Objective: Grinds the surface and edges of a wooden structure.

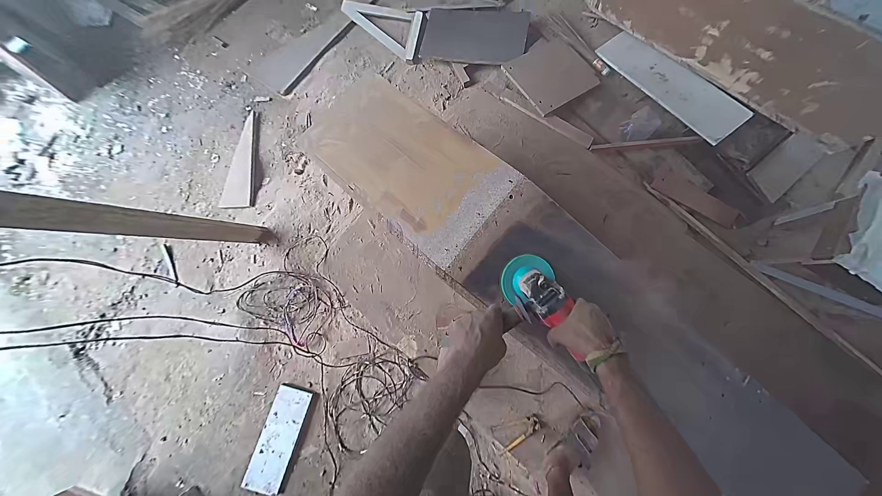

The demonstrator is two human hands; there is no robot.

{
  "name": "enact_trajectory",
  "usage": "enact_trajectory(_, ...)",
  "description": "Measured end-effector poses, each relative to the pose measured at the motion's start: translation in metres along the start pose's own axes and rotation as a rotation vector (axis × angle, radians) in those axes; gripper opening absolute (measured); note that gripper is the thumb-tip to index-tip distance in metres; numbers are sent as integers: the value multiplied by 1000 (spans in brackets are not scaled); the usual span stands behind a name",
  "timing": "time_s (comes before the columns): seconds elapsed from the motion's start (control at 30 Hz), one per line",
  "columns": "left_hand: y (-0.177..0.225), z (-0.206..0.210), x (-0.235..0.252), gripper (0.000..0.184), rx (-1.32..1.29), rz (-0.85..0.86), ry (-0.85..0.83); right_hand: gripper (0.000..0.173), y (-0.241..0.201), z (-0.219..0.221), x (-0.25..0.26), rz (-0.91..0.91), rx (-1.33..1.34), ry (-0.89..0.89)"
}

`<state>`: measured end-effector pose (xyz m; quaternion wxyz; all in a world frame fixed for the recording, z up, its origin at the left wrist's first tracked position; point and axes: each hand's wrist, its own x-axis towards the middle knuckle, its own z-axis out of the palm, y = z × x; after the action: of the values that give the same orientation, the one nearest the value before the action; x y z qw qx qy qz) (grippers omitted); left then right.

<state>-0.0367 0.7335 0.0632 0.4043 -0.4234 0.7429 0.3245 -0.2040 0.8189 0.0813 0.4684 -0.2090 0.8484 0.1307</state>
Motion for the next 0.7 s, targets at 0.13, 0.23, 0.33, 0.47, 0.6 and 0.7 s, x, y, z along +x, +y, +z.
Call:
enact_trajectory(0.13, -39, -2, -11, 35, -77, -86, 22, 62, -44, -6, -14, -167, -128, -53)
enact_trajectory(0.23, -55, 9, -20, 37, -76, -107, -26, 63, -50, 4, -26, -186, -173, -122)
enact_trajectory(0.33, -46, 21, -16, 37, -43, -71, -58, 67, -34, 6, -29, -135, -178, -130)
enact_trajectory(0.47, -15, 29, -16, 38, -31, 17, -131, 73, 2, 12, -24, -6, -141, -112)
enact_trajectory(0.6, 4, -1, -15, 40, -53, 24, -162, 70, 0, -5, -15, 33, -100, -70)
enact_trajectory(0.7, -7, -30, 10, 36, -18, 25, -14, 71, -26, -28, -1, -6, -47, -13)
